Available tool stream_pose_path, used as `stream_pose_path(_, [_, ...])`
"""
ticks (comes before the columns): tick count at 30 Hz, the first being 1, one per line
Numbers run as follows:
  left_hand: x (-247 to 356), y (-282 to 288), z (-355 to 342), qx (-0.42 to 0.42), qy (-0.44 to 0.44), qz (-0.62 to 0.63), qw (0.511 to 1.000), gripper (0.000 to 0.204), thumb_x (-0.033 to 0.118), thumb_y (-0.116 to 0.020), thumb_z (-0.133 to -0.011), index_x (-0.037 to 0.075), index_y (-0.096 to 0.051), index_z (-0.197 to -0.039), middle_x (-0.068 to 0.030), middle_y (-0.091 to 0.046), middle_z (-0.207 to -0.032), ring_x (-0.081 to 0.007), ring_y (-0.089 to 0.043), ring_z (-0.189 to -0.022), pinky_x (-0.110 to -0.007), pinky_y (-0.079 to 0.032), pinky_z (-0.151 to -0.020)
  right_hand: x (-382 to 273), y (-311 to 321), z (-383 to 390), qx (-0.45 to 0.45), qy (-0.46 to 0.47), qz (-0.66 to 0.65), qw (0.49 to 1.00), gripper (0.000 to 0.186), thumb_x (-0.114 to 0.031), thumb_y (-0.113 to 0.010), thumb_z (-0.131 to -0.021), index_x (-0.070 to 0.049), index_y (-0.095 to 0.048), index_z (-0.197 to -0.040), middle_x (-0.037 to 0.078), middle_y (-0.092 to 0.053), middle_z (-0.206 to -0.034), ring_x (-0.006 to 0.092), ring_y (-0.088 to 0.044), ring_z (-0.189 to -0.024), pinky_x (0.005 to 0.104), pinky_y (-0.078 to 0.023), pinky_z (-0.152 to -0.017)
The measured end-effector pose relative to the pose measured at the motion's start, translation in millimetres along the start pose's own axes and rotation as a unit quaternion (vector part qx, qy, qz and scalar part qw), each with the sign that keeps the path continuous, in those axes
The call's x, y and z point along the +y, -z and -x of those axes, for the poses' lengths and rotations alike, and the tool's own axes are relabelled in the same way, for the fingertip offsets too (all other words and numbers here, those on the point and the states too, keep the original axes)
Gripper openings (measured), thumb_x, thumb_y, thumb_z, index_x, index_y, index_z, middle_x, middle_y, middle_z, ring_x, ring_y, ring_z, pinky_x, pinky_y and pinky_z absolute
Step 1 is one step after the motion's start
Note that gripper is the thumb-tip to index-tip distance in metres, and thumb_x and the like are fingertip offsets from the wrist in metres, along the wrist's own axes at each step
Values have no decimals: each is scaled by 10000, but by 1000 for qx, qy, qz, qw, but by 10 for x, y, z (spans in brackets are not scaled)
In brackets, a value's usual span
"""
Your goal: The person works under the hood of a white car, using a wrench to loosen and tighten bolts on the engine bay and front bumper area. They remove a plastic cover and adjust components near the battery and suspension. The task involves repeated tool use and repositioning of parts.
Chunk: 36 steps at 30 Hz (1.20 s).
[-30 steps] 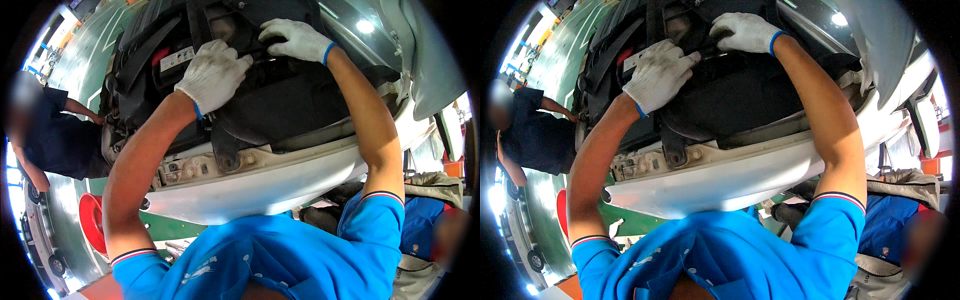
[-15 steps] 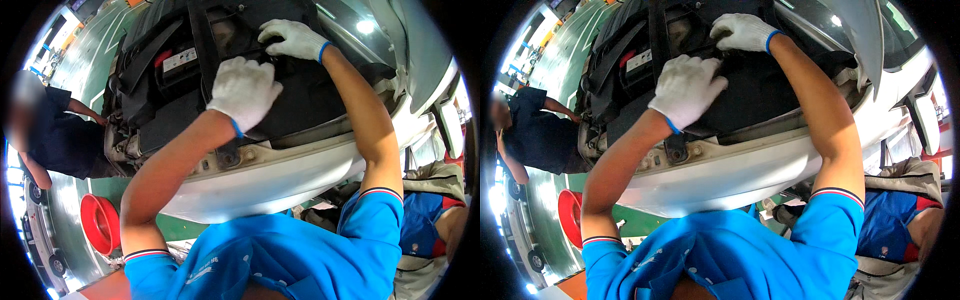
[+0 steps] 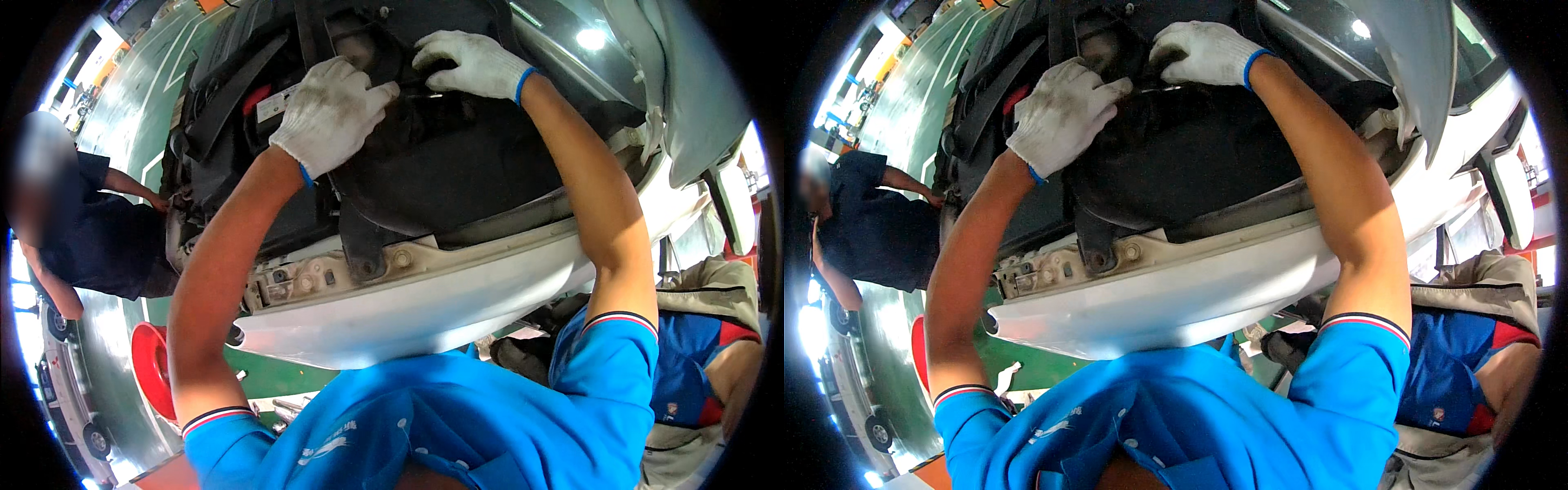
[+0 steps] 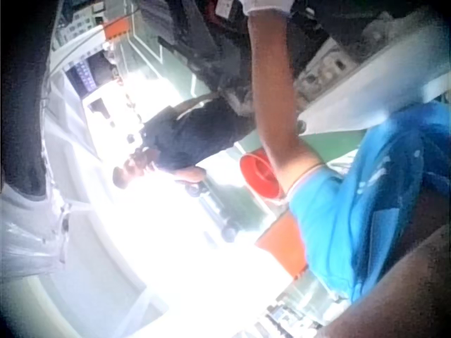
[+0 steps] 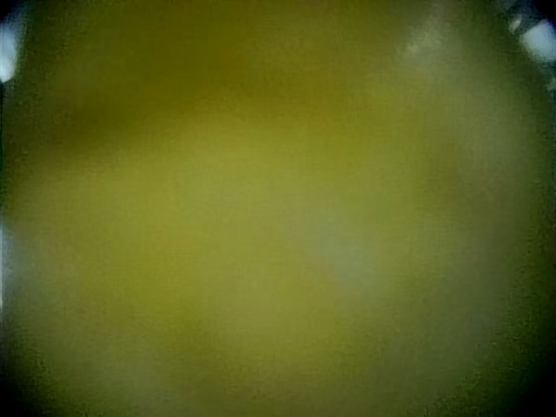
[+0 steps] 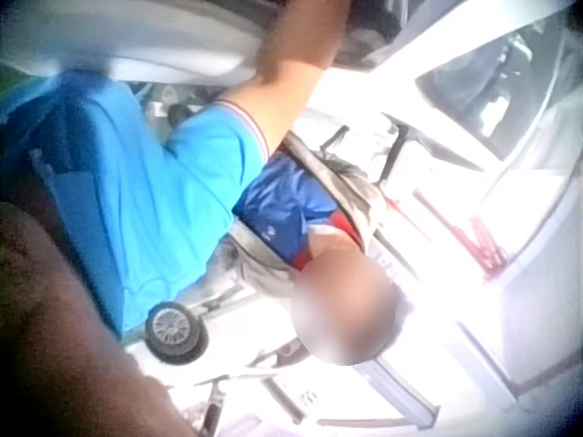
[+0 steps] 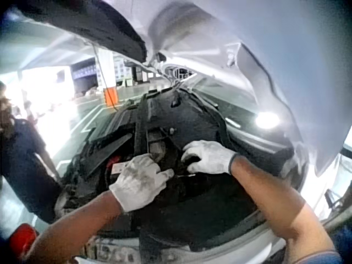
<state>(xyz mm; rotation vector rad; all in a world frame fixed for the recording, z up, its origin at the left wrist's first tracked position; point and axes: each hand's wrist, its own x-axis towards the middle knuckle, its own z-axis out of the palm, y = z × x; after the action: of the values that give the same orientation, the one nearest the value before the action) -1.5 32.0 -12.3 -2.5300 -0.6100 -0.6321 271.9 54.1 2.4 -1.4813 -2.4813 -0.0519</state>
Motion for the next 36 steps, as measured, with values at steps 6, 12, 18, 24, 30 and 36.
stream_pose_path(6, [602, 258, -150, -128, 134, 93, 978, 369, 325, -593, -980, 88, -689, -1246, -143, -678, -956, -323, -638, -982, -475, -478, -930, -24, 109, 22, -34, 5, 6, 999, 440, -303, -751, -859, -161, -710, -1274, 92, -536, -1513, 286, -526, -1376, 407, -413, -1184])
stream_pose_path(12, [754, 258, -171, -117, 160, 78, 977, 349, 311, -606, -969, 82, -712, -1211, -141, -682, -912, -336, -645, -960, -474, -486, -919, -235, 128, 42, -86, 21, 95, 992, 679, -192, -788, -790, -200, -577, -1435, 110, -411, -1612, 299, -435, -1459, 411, -394, -1210])
stream_pose_path(18, [615, 229, -107, -104, 143, 78, 981, 331, 294, -607, -962, 112, -715, -1217, -139, -680, -909, -337, -641, -963, -471, -484, -922, -485, -1, 93, -73, -25, 215, 974, 693, -104, -757, -814, -175, -541, -1469, 137, -379, -1631, 296, -411, -1484, 425, -414, -1200])
stream_pose_path(24, [559, 270, -36, -144, 152, 103, 973, 337, 287, -599, -965, 114, -706, -1233, -133, -694, -940, -328, -645, -978, -464, -485, -926, -476, -108, 97, -57, -24, 244, 968, 680, -135, -791, -825, -125, -543, -1458, 156, -414, -1597, 321, -447, -1454, 421, -457, -1163])
stream_pose_path(30, [485, 298, -10, -163, 152, 148, 964, 450, 358, -607, -948, 108, -663, -1317, -169, -722, -1062, -361, -646, -1038, -473, -479, -988, -453, -162, 117, -5, 5, 243, 970, 501, -79, -741, -834, -73, -611, -1319, 169, -509, -1446, 321, -544, -1336, 418, -516, -1092])
stream_pose_path(36, [407, 253, -123, -222, 158, 172, 947, 513, 402, -594, -937, 92, -642, -1343, -211, -713, -1138, -390, -663, -1065, -489, -497, -989, -400, -204, 129, 26, 14, 240, 970, 442, -52, -710, -845, -59, -645, -1282, 174, -521, -1449, 328, -562, -1322, 418, -527, -1082])
